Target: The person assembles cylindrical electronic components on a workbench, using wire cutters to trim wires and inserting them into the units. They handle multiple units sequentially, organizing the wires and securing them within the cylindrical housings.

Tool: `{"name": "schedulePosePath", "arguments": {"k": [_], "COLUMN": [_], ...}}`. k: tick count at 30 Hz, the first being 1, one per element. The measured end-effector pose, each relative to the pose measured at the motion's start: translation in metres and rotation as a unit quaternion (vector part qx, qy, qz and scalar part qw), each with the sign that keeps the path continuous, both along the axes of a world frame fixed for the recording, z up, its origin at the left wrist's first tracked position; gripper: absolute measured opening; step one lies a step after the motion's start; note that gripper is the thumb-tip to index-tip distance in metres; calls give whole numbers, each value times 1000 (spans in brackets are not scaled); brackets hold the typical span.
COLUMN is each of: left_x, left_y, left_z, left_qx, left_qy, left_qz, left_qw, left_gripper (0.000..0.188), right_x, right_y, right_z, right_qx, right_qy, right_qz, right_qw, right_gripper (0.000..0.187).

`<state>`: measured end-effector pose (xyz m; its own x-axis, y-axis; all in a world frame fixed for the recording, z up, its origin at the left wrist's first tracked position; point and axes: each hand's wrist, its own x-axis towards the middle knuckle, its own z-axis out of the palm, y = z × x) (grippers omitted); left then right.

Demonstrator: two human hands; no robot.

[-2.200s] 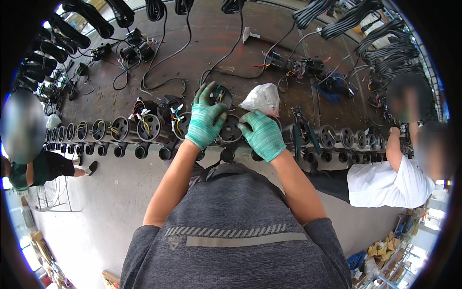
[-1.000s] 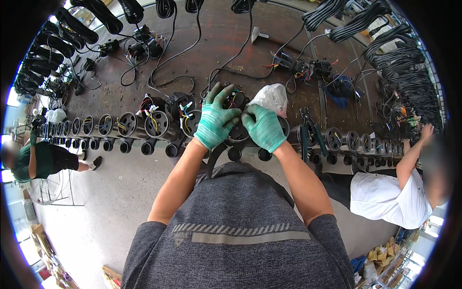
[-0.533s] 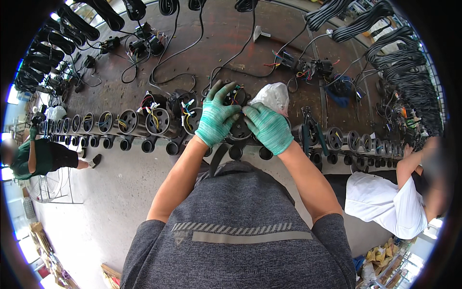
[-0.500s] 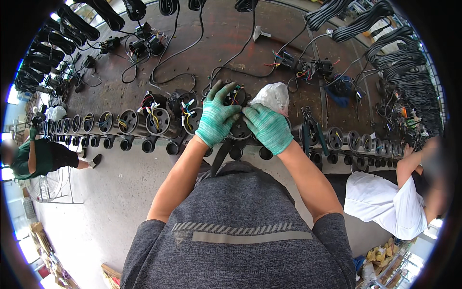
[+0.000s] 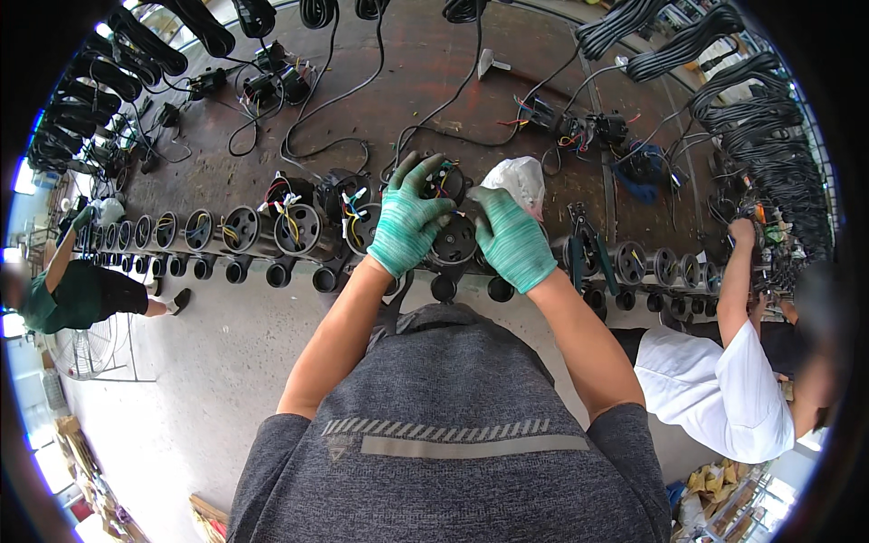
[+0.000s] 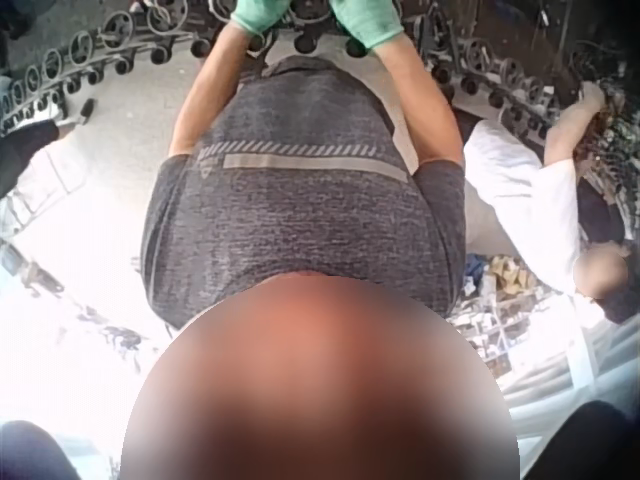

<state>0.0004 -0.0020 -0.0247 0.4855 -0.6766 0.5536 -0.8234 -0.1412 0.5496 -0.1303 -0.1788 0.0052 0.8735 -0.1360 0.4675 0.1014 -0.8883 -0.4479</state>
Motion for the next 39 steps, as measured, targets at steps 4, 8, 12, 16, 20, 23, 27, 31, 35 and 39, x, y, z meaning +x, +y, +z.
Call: {"name": "schedulePosePath", "arguments": {"k": [4, 8, 12, 16, 20, 23, 27, 31, 35, 39], "left_x": [1, -1, -5, -8, -8, -7, -5, -4, -3, -1], "left_y": [0, -1, -4, -3, -2, -3, -5, -4, -4, -3], "left_z": [0, 3, 6, 2, 8, 10, 8, 4, 5, 0], "left_qx": [0, 9, 38, 19, 23, 18, 2, -1, -6, -2], "left_qy": [-4, -30, -83, -108, -67, -40, -26, -5, 4, 36], "left_qz": [-2, 7, 31, 45, 40, 33, 17, 8, 1, 1], "left_qw": [1000, 999, 995, 993, 997, 999, 1000, 1000, 1000, 999], "left_gripper": [31, 33, 31, 32, 32, 31, 32, 33, 33, 32], "right_x": [2, 4, 1, 1, 11, 45, 95, 112, 119, 116], "right_y": [-3, -1, 16, 19, -22, -76, -77, -96, -96, -106], "right_z": [11, 7, -5, 17, 28, 43, 56, -18, -42, -51], "right_qx": [-133, -76, 438, 694, 145, -33, -257, -284, -200, -243], "right_qy": [-12, -14, 169, 262, 209, 304, 594, 607, 624, 587], "right_qz": [67, 60, -61, -109, -54, -148, 126, 139, 54, 132], "right_qw": [989, 995, 881, 662, 966, 941, 751, 729, 753, 761], "right_gripper": [16, 9, 11, 20, 20, 25, 34, 45, 54, 51]}}
